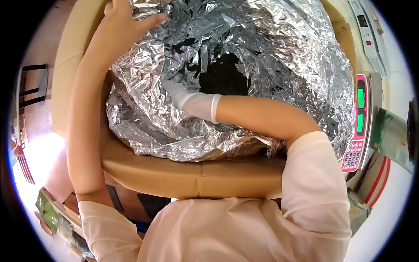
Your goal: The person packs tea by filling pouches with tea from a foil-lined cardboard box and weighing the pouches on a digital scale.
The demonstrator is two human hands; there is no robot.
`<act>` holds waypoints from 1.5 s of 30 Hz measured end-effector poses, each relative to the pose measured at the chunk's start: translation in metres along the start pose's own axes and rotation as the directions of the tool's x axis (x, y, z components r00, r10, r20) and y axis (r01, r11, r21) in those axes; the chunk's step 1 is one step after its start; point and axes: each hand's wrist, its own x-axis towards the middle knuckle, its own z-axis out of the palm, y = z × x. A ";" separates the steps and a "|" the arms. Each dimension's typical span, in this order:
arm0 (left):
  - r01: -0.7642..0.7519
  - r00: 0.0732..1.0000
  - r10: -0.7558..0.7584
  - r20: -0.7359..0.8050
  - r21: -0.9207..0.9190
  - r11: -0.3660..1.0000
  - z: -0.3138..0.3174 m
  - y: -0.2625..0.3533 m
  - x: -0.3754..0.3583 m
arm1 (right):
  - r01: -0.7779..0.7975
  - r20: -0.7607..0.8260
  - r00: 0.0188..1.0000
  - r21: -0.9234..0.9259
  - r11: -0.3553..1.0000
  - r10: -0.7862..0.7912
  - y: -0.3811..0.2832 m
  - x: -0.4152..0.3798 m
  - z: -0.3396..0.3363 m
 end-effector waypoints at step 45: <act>0.393 0.896 -0.384 -0.221 -0.001 0.919 -0.201 0.026 0.005 | -0.551 -0.386 0.814 -0.749 0.367 0.433 -0.038 -0.145 -0.273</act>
